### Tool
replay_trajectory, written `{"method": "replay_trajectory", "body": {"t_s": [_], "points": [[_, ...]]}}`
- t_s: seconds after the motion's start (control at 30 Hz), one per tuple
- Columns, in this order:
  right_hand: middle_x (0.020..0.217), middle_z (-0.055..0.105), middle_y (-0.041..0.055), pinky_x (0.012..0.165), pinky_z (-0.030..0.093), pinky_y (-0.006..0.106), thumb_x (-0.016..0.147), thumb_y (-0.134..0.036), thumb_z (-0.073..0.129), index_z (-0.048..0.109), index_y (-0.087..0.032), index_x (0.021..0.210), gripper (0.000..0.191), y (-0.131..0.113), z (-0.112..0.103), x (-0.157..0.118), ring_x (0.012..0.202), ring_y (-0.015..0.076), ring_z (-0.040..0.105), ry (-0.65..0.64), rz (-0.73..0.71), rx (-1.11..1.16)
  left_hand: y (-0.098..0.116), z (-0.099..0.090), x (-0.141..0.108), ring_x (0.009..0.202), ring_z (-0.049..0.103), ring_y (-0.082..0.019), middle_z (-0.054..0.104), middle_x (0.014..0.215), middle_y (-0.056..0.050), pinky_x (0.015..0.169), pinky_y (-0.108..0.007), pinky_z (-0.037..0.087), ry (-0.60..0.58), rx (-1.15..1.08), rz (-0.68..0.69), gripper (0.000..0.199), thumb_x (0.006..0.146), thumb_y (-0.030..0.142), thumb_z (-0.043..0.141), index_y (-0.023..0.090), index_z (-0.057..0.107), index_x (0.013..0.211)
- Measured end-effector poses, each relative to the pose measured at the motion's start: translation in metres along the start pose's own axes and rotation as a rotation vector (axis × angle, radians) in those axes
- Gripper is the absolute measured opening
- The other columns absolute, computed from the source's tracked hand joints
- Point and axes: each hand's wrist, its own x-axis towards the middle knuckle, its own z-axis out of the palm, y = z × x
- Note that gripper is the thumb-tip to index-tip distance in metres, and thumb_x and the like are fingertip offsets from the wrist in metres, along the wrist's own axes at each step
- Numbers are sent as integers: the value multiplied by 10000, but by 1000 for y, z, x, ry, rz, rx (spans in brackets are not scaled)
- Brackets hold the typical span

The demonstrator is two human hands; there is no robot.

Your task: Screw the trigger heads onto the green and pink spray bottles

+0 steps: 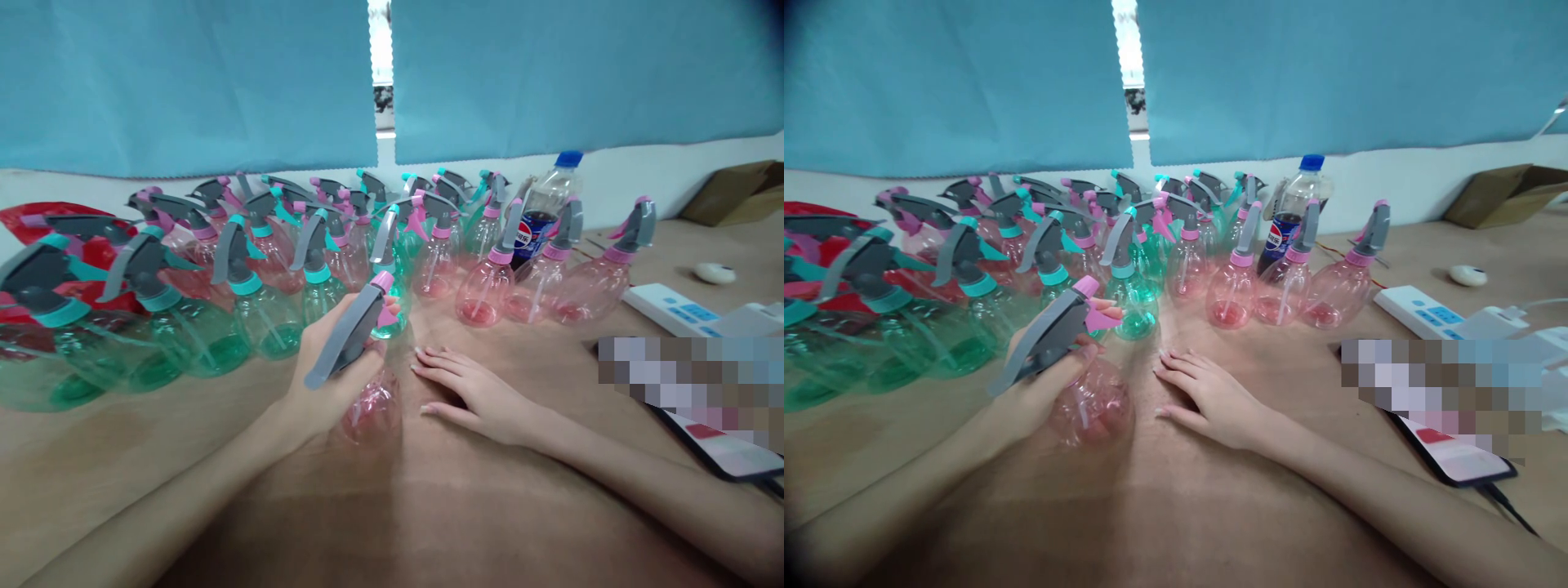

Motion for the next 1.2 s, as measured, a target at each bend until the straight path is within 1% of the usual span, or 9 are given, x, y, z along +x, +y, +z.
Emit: {"method": "replay_trajectory", "body": {"t_s": [0.2,0.37,0.47,0.67,0.83,0.93,1.07,1.2], "points": [[1471,457,120,1143,315,493,932,-521,484,465,-173,1414,595,1,1,-1,1388,268,374,-10,10,-3,0,0,0,582,464,-125,517,697,41,551,-259,386,-1,39,0,228,754,171,523,221,560,974],[1468,460,121,1143,307,506,932,-522,485,461,-187,1418,591,1,1,-1,1388,274,374,4,10,19,4,0,1,574,479,-128,534,700,36,540,-261,398,8,49,-15,200,734,180,516,215,555,927],[1476,450,121,1148,302,493,938,-521,471,460,-177,1417,589,1,1,-1,1391,265,370,-6,2,11,3,0,1,568,466,-127,525,701,40,547,-263,396,-1,47,-15,214,737,178,511,223,542,944],[1467,459,128,1142,310,508,936,-514,482,465,-175,1413,585,1,0,-2,1389,272,373,8,-5,19,4,0,1,565,454,-135,485,662,50,545,-266,385,13,54,3,163,730,180,513,241,515,881],[1450,485,116,1123,340,516,930,-503,500,469,-219,1413,561,-1,0,-2,1372,278,401,32,-1,38,1,0,0,560,470,-134,518,691,46,553,-267,414,7,38,-14,225,731,168,530,235,537,946],[1446,490,120,1122,344,512,932,-499,501,477,-210,1406,557,-2,0,-2,1367,278,408,31,-1,35,-2,0,-1,550,465,-131,517,678,48,547,-261,412,3,46,-24,240,744,154,529,235,548,969],[1446,490,125,1134,329,501,935,-500,492,485,-186,1399,560,-1,0,-1,1372,275,400,15,2,14,-2,0,-1,596,488,-141,537,724,32,567,-266,415,-8,49,-6,275,747,166,523,238,565,1009],[1449,490,115,1135,331,491,940,-506,481,483,-190,1399,558,-1,0,-2,1373,265,400,17,3,4,1,-1,0,578,447,-135,479,677,42,546,-264,379,-13,37,-3,212,734,163,520,227,539,935]]}}
